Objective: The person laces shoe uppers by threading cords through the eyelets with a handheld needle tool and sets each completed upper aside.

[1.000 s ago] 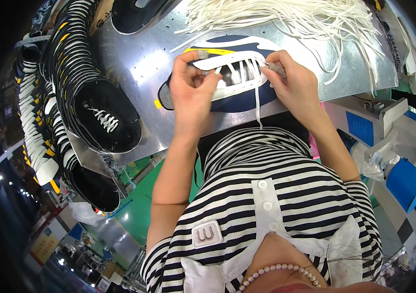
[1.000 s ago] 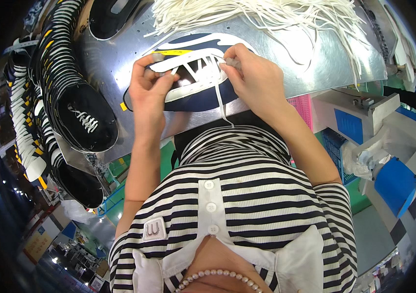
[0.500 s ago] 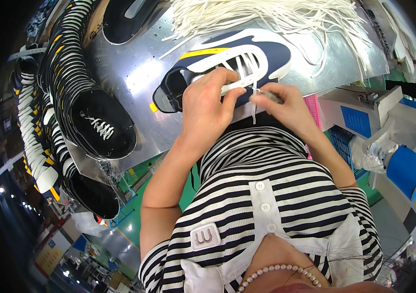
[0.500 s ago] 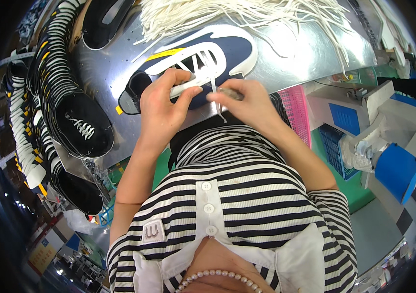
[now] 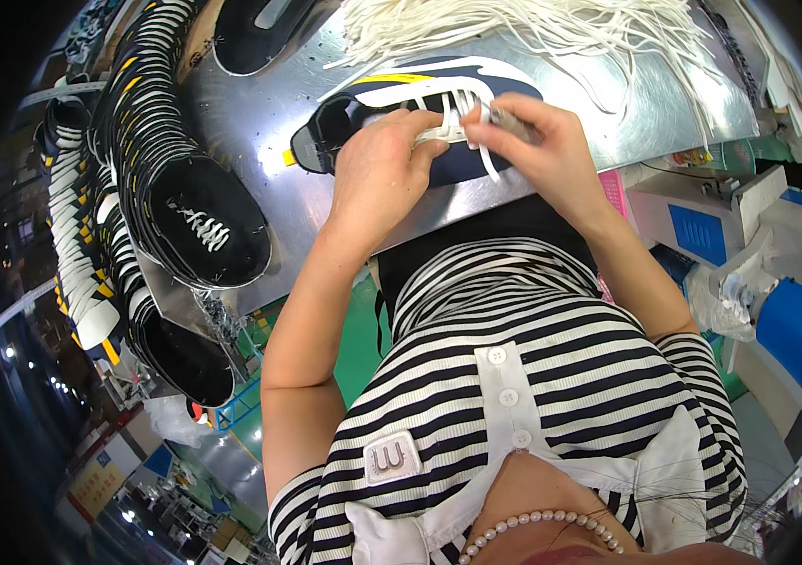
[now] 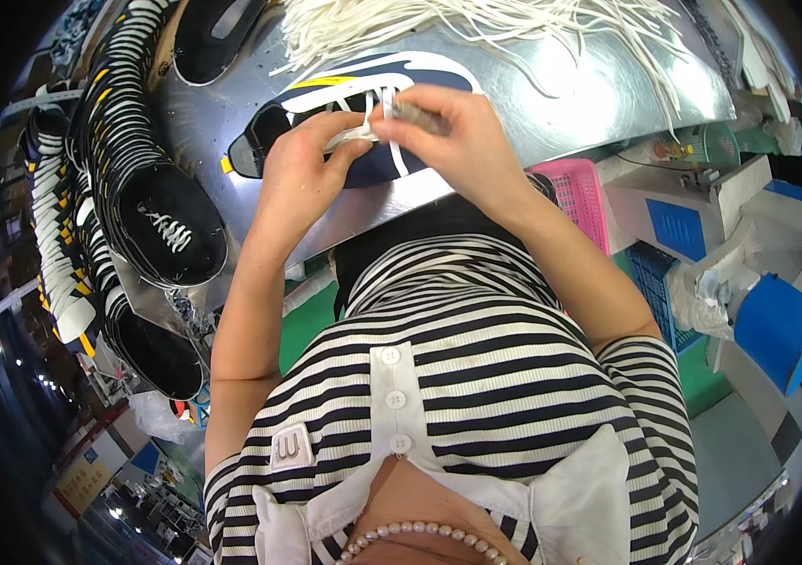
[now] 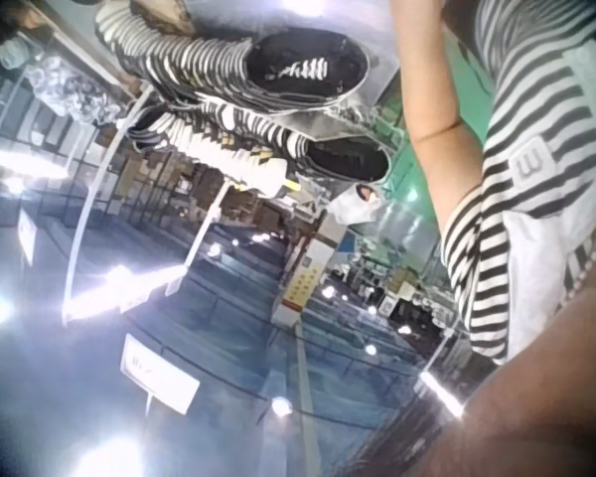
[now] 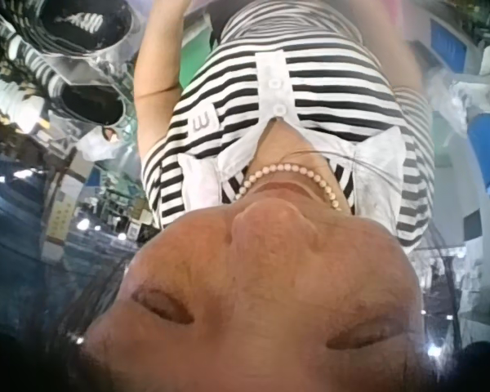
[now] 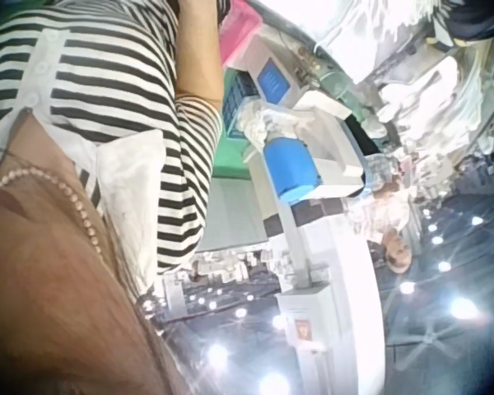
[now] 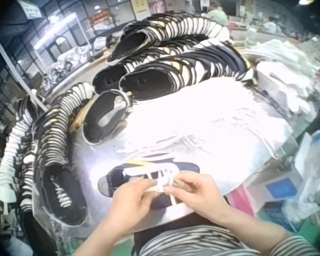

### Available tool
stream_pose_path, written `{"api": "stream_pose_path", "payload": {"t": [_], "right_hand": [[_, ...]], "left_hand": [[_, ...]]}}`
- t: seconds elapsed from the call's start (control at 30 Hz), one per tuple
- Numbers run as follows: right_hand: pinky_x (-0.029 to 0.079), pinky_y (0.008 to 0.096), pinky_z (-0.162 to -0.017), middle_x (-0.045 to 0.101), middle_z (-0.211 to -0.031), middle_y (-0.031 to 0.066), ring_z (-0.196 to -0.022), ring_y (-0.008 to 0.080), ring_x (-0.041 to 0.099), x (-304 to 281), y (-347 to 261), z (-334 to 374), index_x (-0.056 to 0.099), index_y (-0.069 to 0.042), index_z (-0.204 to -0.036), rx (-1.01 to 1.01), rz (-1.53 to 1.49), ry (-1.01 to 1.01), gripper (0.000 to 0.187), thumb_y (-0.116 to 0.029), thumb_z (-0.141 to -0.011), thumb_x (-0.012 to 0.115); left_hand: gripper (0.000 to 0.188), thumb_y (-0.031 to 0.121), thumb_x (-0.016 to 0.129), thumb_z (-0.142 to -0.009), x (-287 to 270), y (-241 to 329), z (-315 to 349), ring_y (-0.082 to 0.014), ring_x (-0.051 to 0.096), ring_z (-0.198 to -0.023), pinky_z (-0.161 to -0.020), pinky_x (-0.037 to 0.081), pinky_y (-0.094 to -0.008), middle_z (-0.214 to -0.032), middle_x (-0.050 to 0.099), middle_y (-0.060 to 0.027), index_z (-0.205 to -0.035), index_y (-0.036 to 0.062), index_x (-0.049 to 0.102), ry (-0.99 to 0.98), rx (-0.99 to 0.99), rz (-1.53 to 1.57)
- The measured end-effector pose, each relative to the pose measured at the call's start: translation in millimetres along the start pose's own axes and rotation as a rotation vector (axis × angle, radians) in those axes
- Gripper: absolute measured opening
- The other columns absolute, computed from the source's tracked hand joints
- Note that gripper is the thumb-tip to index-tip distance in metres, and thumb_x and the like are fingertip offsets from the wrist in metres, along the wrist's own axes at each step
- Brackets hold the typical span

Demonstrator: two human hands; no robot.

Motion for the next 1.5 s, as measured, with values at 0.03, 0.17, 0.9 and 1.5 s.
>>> {"api": "stream_pose_path", "payload": {"t": [0.03, 0.17, 0.9, 1.5], "right_hand": [[0.046, 0.0223, -0.065, 0.067, -0.078, 0.0006, -0.074, 0.0045, 0.058, 1.4, 5.0, -8.2, 0.071, -0.001, -0.098, -0.020, -0.115, 0.055, 0.016, -0.012, -0.086, 0.072], [0.047, 0.0235, -0.063, 0.068, -0.081, 0.0037, -0.072, 0.0071, 0.060, 7.9, 22.1, -22.2, 0.070, 0.001, -0.095, -0.065, -0.110, 0.152, 0.016, -0.010, -0.084, 0.074], [0.050, 0.0340, -0.065, 0.067, -0.080, 0.0145, -0.071, 0.0273, 0.066, -2.7, 4.4, 29.0, 0.053, 0.001, -0.099, 0.157, 0.266, -0.016, 0.014, -0.012, -0.095, 0.058], [0.049, 0.0404, -0.059, 0.065, -0.068, 0.0133, -0.063, 0.0322, 0.065, 16.2, 11.4, 19.9, 0.052, 0.000, -0.088, 0.086, 0.380, -0.039, 0.017, -0.014, -0.091, 0.061]], "left_hand": [[0.022, 0.018, 0.066, -0.085, 2.3, -2.3, -1.8, -0.0343, 0.064, -0.087, -0.077, 0.050, -0.0427, -0.092, 0.066, -0.0145, -0.103, 0.0050, 0.069, -0.041, -0.034, 0.076], [0.028, 0.023, 0.068, -0.083, 7.9, -12.5, -1.8, -0.0359, 0.063, -0.092, -0.081, 0.049, -0.0426, -0.101, 0.067, -0.0164, -0.103, 0.0038, 0.069, -0.085, -0.105, 0.254], [0.030, 0.033, 0.076, -0.077, 9.4, -7.9, -6.6, -0.0285, 0.066, -0.079, -0.071, 0.050, -0.0374, -0.083, 0.069, -0.0100, -0.087, 0.0058, 0.069, 0.049, -0.090, -0.001], [0.017, 0.011, 0.074, -0.076, 8.3, 0.2, 23.5, -0.0319, 0.063, -0.072, -0.063, 0.048, -0.0385, -0.079, 0.064, -0.0132, -0.085, 0.0018, 0.062, 0.123, 0.153, 0.203]]}}
Point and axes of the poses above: each hand's wrist, its own z-axis away from the middle knuckle, its own x-axis out of the palm, y = z × x, the point moved 6 cm from there along -z, towards the middle knuckle
